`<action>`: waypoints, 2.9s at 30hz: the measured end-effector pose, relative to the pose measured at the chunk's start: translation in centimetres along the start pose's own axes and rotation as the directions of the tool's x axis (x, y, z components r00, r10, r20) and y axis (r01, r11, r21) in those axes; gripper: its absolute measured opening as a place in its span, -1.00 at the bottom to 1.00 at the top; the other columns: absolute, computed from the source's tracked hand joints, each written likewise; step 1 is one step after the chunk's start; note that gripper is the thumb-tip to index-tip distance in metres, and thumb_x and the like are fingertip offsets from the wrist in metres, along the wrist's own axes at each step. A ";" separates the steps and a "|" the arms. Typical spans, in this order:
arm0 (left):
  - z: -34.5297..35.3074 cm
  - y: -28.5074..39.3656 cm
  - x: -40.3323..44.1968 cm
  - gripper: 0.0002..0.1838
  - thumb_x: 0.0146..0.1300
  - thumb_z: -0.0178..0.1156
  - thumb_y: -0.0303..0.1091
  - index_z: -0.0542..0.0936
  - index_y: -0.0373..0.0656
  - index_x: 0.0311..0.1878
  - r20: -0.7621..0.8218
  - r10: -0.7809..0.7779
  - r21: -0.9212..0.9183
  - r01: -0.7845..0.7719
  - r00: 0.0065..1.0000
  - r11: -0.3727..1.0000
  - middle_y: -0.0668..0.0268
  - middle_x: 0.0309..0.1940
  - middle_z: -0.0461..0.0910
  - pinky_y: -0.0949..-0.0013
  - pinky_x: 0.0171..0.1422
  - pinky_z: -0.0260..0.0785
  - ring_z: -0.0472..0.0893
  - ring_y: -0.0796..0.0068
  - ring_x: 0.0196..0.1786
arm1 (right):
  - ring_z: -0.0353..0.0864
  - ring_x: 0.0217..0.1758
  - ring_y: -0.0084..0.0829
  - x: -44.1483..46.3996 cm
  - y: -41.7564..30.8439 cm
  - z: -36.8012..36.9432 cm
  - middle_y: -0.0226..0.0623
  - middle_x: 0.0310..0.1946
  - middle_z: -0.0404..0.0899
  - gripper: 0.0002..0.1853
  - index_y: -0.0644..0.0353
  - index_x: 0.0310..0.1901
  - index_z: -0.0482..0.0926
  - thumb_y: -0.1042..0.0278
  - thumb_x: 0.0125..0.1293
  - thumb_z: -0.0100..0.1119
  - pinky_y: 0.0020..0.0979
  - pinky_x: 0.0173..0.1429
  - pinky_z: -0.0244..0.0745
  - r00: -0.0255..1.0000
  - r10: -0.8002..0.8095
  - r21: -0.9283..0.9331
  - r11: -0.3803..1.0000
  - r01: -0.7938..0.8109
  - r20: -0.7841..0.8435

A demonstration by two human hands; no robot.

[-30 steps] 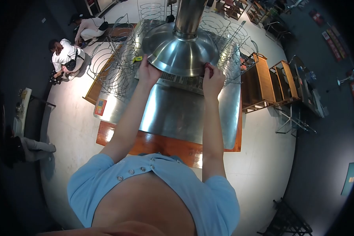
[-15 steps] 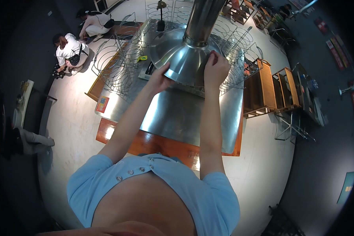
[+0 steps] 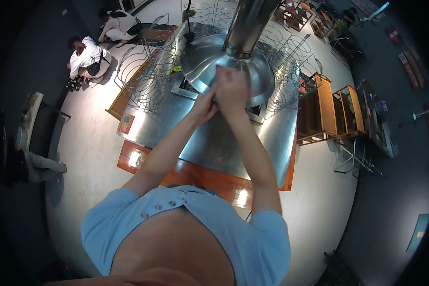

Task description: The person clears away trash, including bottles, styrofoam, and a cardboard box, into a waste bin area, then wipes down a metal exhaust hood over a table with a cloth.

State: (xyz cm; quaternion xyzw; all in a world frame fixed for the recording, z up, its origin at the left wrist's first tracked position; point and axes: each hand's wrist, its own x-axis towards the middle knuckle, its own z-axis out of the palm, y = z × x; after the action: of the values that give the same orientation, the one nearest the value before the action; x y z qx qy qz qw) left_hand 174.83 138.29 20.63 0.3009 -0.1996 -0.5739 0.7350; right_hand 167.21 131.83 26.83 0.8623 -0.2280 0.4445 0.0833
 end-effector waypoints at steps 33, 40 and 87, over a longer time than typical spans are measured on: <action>-0.3 -0.1 -0.3 -0.24 0.26 -0.27 0.33 0.26 -0.18 0.22 0.186 -0.358 0.329 0.286 0.915 0.900 0.21 0.15 0.39 0.17 0.21 0.25 0.40 0.30 0.18 | 0.56 -0.40 -0.48 -5.8 5.5 -1.9 -0.30 -0.37 0.58 -0.78 0.27 -0.21 0.54 0.32 0.18 0.22 -0.52 -0.39 0.45 0.454 0.888 0.724 0.268 -0.636 0.070; -2.7 4.3 0.7 -0.49 0.32 -0.09 0.09 0.29 -0.11 0.15 -0.246 -0.063 0.153 0.103 0.967 0.983 0.17 -0.11 0.49 0.31 -0.17 0.47 0.58 0.33 -0.16 | 0.44 -0.64 -0.54 -7.1 11.8 -1.4 -0.40 -0.54 0.54 -0.63 0.19 -0.19 0.54 0.00 0.23 0.12 -0.57 -0.61 0.32 0.318 0.564 0.632 -0.540 -0.555 0.762; 12.8 17.5 3.7 -0.62 0.22 0.13 -0.38 0.49 -0.11 0.13 0.771 0.223 0.617 -0.786 0.596 -0.032 0.26 0.07 0.48 0.47 0.11 0.31 0.47 0.49 0.08 | 0.56 -0.43 -0.44 7.8 7.5 -13.2 -0.30 -0.33 0.58 -0.65 0.21 -0.08 0.49 0.11 0.32 -0.07 -0.38 -0.39 0.51 0.786 0.487 0.902 -0.383 -0.199 0.380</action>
State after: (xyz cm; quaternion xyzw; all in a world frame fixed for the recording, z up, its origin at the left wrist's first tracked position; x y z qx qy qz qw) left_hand 180.28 134.80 41.59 0.4333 -0.7654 -0.0422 0.4740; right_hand 157.99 127.31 40.47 0.4231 -0.0448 0.5259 -0.7365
